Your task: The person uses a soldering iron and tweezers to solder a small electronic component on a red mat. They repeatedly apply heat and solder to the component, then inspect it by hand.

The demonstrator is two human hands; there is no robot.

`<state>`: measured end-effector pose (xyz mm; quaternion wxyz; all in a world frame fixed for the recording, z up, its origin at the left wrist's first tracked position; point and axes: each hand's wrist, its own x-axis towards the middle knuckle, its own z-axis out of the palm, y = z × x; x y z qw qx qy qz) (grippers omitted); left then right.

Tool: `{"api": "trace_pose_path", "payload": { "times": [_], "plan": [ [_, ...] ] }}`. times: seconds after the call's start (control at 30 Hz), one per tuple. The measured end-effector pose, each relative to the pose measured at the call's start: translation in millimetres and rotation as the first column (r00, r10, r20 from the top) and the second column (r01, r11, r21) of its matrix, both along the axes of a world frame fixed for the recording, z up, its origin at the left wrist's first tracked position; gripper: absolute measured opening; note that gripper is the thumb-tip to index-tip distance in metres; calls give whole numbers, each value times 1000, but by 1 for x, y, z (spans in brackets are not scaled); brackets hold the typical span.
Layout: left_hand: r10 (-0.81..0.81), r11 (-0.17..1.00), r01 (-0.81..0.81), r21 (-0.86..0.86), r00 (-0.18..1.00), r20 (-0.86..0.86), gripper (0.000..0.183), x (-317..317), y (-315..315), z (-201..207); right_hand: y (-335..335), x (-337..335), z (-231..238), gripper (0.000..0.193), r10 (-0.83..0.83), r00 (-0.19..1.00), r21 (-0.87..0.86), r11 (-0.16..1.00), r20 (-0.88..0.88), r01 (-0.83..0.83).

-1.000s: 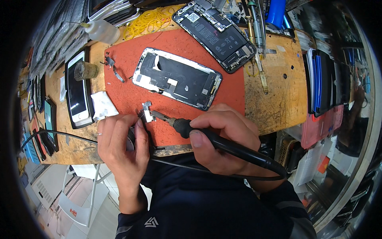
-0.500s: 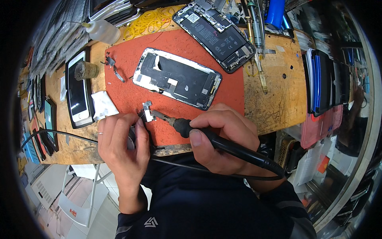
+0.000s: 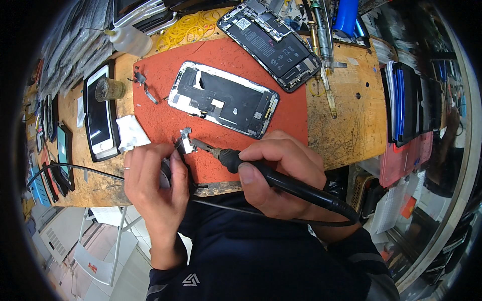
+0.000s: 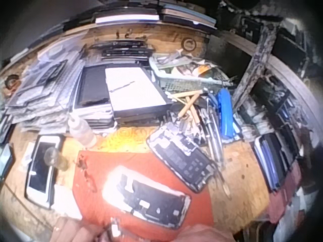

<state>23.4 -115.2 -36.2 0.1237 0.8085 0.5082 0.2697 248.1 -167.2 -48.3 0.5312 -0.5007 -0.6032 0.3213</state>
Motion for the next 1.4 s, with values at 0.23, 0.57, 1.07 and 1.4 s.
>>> {"api": "trace_pose_path", "payload": {
  "times": [0.23,0.57,1.07,1.4],
  "plan": [
    [83,996,-88,27,982,168,14,1,-1,-6,0,0,-1,19,-1,1000,8,1000,1,1],
    [77,996,-82,19,978,193,14,-8,5,1,-1,0,-1,20,1,1000,-5,1000,3,-1],
    [73,995,-56,-88,976,206,10,-9,-11,2,-4,-1,-5,21,0,995,5,1000,-95,1],
    [63,997,-68,33,991,118,19,-3,-8,1,-2,-1,-4,21,15,999,7,1000,-45,-15]
  ]
}}
